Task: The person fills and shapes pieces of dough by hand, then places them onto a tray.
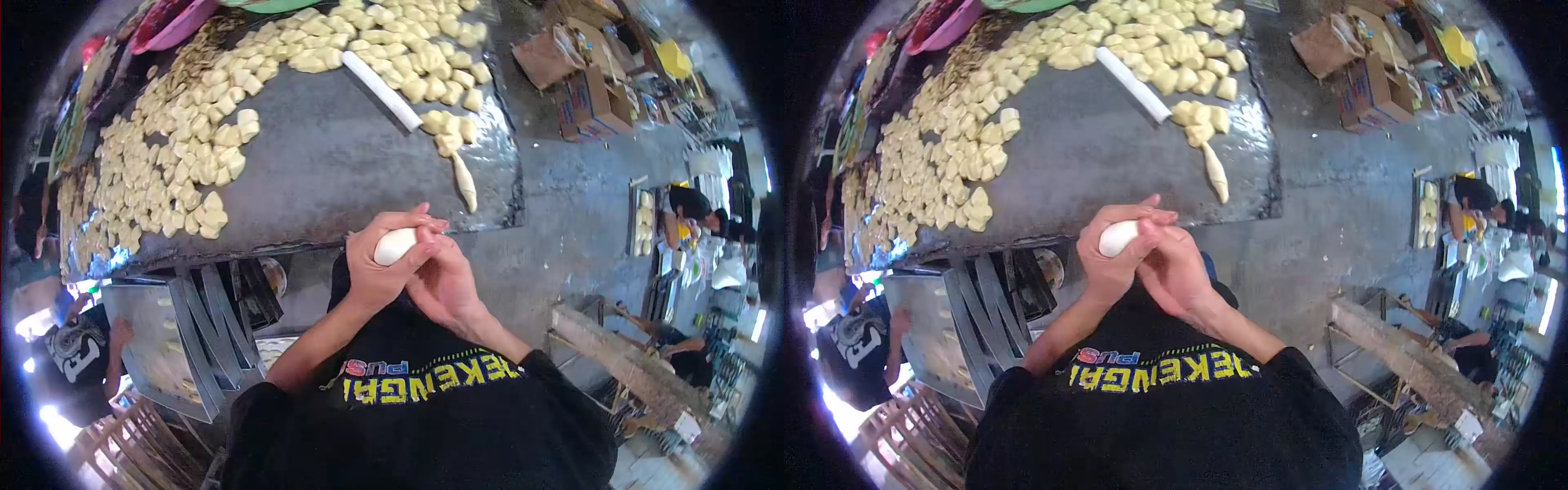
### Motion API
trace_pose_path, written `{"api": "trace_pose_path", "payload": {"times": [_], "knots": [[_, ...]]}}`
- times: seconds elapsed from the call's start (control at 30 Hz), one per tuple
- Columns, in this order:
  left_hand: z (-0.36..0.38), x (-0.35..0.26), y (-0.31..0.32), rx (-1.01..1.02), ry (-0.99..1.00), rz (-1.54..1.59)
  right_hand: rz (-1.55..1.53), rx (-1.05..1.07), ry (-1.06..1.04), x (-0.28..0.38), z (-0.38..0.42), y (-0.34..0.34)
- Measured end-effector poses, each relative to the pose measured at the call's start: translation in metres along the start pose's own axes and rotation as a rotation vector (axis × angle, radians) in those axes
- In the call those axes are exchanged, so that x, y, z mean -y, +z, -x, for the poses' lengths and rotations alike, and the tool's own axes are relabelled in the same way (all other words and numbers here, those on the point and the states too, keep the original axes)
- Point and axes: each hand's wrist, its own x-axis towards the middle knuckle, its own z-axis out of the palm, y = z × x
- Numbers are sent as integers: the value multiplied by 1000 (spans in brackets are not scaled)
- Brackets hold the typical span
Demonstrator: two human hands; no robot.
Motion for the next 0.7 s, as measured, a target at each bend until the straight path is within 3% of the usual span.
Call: {"api": "trace_pose_path", "payload": {"times": [0.03, 0.1, 0.17, 0.2, 0.3, 0.37, 0.43, 0.47, 0.5, 0.53, 0.6, 0.63, 0.67, 0.7], "knots": [[-3, -4, -3, -15, 8, 0, -164, -21, 15, -3, -8, -3], [-15, -12, -11, -180, -271, 282, -204, -69, 103, -3, -29, 9], [-25, -10, -28, -198, -263, 239, -275, 222, 84, -5, -53, 36], [-31, -9, -35, -221, -265, 306, -112, 124, 127, -7, -63, 40], [-50, -10, -70, -222, -248, 345, 113, 146, 171, -17, -103, 55], [-67, -17, -90, -208, -204, 279, 89, 188, 194, -21, -134, 70], [-95, -45, -111, -242, -191, 381, 286, -34, 204, -19, -166, 108], [-106, -59, -126, -280, -91, 213, 198, 6, 71, -18, -186, 149], [-114, -67, -143, -318, 9, 48, 295, 75, -120, -17, -221, 174], [-114, -69, -162, -320, 19, 60, 363, 177, -183, 6, -266, 178], [-103, -73, -203, -394, -140, 56, 1159, 120, -670, 18, -355, 230], [-97, -73, -221, -396, -131, 67, 1696, 47, -896, 27, -403, 242], [-90, -74, -237, -420, -192, 0, 2017, 81, -990, 40, -466, 237], [-85, -74, -248, -444, -253, -68, 2165, 173, -855, 52, -526, 223]]}}
